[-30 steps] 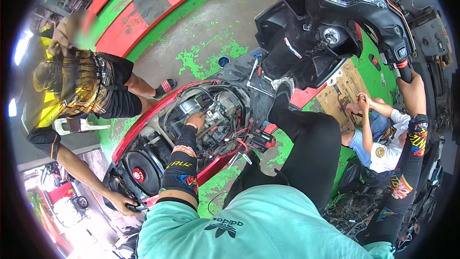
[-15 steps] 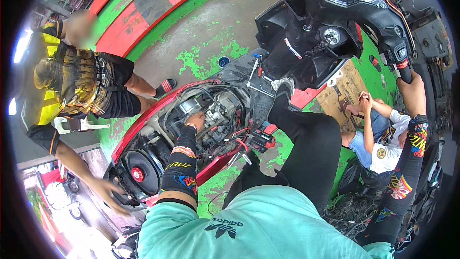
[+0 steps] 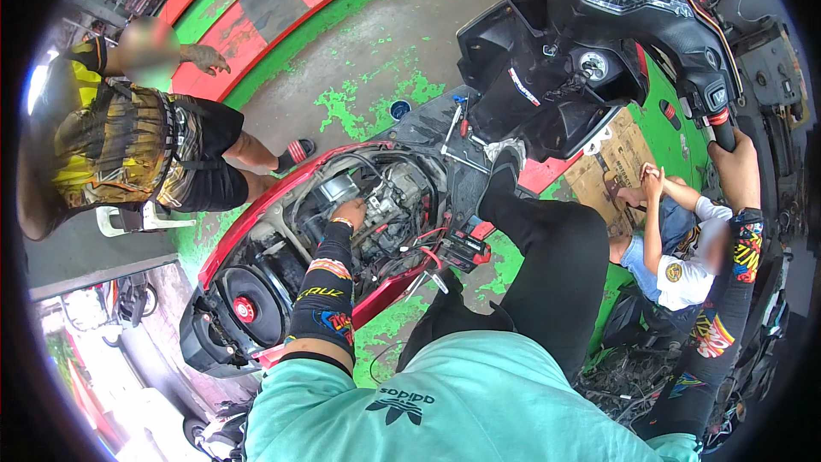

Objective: Repairing and inspecting the engine components of a red motorcycle.

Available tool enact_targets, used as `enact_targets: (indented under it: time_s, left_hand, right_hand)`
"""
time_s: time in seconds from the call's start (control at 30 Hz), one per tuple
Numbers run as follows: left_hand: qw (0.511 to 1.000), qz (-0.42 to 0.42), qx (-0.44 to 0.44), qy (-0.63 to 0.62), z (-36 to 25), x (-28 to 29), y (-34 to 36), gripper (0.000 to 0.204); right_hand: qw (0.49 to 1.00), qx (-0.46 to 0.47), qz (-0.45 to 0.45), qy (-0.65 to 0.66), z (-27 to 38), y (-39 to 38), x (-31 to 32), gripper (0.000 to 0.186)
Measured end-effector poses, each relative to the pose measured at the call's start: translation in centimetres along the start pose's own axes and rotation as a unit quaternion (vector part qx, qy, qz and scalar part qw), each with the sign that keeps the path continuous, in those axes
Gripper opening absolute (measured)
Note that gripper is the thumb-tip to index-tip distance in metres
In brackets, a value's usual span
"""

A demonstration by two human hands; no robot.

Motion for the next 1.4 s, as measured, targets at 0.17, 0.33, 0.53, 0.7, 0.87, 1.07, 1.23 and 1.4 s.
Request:
enact_targets:
  time_s: [0.17,0.33,0.53,0.7,0.87,1.07,1.23,1.4]
  left_hand:
    - [1.0,-0.009,0.002,-0.014,-0.15,0.1,-0.33,0.043]
    - [1.0,-0.006,-0.005,-0.004,-0.63,0.44,-0.51,0.04]
    - [1.0,-0.006,-0.016,-0.005,-0.71,0.58,-0.5,0.04]
    - [1.0,0.0,-0.012,-0.013,-0.05,0.25,-0.16,0.042]
    - [1.0,0.001,0.001,-0.004,-0.16,-0.03,-0.1,0.043]
    - [0.999,-0.03,-0.003,-0.017,-0.07,0.31,-0.52,0.043]
    - [1.0,0.001,-0.019,-0.016,-0.2,0.53,-0.22,0.041]
    - [1.0,-0.002,-0.018,-0.003,-0.04,0.35,-0.02,0.035]
  right_hand:
    - [1.0,-0.008,0.001,-0.006,0.06,-0.02,0.16,0.033]
    - [1.0,-0.006,0.006,-0.001,-0.19,0.03,0.03,0.033]
    - [1.0,-0.016,0.015,0.011,0.08,-0.01,0.08,0.03]
    - [1.0,-0.019,0.018,0.011,0.08,0.27,0.03,0.028]
    - [0.997,-0.042,0.057,-0.037,0.29,0.37,0.34,0.044]
    - [1.0,-0.012,0.007,0.007,-0.1,0.03,0.03,0.037]
    - [1.0,-0.012,0.011,0.005,-0.04,0.0,0.07,0.037]
    - [1.0,-0.009,0.007,-0.001,-0.13,0.16,-0.06,0.033]
Point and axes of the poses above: each hand's wrist, its own y-axis towards the middle knuckle, its own x-axis out of the back of the hand, z = x × y, the point moved 3 cm from there along y, towards the middle knuckle, and after that the axes turned 10 degrees about -z, right-handed, at the moved point
